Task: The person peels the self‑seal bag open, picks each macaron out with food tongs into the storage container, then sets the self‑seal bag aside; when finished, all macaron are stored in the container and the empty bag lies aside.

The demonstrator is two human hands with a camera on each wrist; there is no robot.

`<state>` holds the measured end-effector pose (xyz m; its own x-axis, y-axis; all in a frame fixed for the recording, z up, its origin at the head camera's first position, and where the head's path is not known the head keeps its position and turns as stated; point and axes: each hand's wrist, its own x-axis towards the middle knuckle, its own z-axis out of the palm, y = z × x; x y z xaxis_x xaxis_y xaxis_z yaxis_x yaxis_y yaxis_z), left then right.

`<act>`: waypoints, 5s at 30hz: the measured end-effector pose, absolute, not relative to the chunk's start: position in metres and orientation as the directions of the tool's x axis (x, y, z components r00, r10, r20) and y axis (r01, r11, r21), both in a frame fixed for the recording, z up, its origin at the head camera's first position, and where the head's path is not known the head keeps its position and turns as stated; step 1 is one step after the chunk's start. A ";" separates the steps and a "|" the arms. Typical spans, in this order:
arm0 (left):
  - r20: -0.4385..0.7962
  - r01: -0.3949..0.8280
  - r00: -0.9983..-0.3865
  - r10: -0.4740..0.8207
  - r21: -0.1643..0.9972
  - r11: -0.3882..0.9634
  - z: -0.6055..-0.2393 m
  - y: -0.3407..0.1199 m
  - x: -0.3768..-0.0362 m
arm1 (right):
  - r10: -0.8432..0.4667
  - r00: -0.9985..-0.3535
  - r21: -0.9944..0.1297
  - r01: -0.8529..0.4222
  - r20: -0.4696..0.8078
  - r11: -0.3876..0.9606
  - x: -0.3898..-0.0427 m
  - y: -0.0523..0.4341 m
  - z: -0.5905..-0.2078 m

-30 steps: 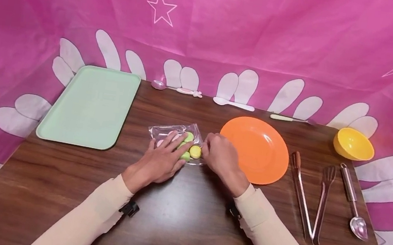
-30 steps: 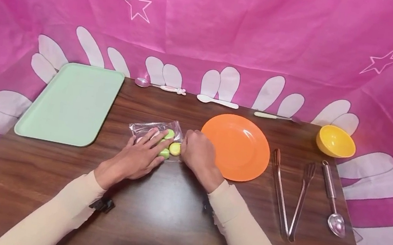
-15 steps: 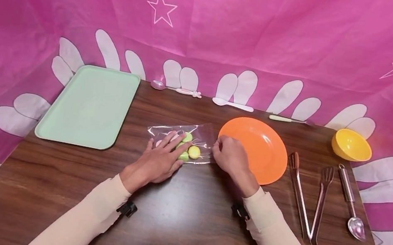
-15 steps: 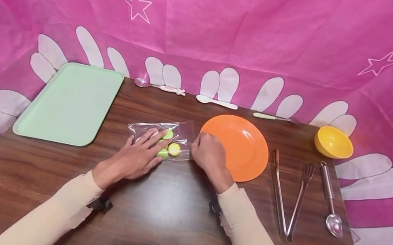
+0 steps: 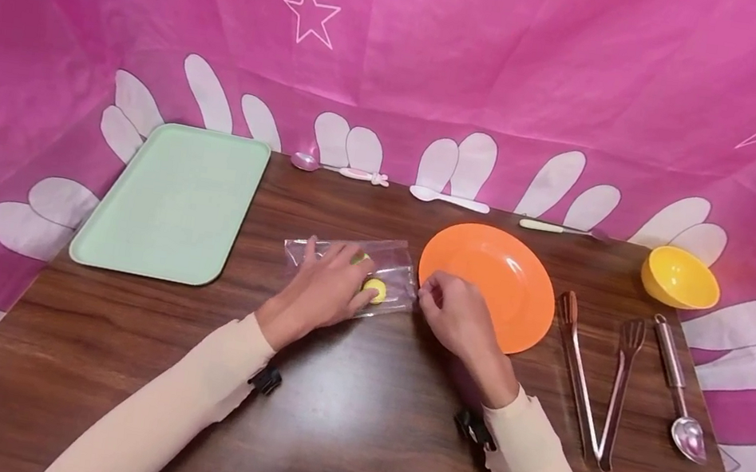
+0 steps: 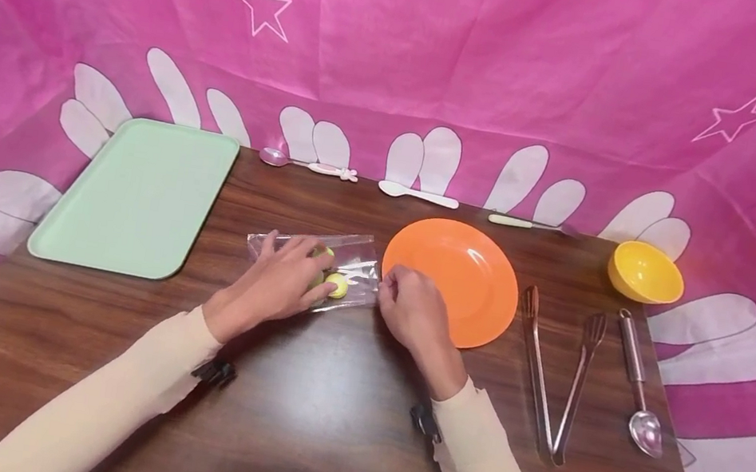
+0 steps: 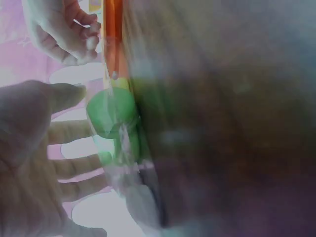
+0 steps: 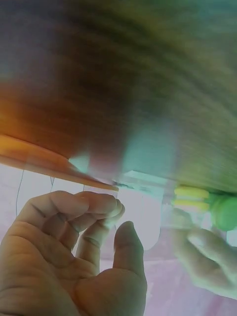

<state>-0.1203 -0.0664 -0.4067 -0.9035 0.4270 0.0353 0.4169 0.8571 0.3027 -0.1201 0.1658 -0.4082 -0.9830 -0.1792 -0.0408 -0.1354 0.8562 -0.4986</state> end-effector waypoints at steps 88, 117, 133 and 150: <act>0.219 0.429 -0.903 0.369 0.457 0.780 -0.379 -0.056 -0.127 | -0.375 -0.922 -0.516 -0.370 0.099 0.773 -0.043 0.252 -0.386; 0.165 0.524 -0.847 0.506 0.422 0.740 -0.377 -0.069 -0.128 | -0.471 -0.877 -0.476 -0.457 0.098 0.752 -0.061 0.233 -0.393; 0.160 0.515 -0.853 0.497 0.415 0.750 -0.376 -0.071 -0.129 | -0.339 -0.927 -0.497 -0.371 0.158 0.785 -0.047 0.292 -0.377; 0.160 0.529 -0.844 0.512 0.409 0.743 -0.378 -0.071 -0.125 | 0.014 -0.985 -0.389 -0.054 0.170 0.920 -0.099 0.341 -0.401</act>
<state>-0.1251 -0.0708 -0.3777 -0.8436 0.5125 0.1602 0.5292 0.7431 0.4095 -0.0988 0.3409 -0.4012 -0.9853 0.0137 0.1702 -0.0545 0.9195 -0.3893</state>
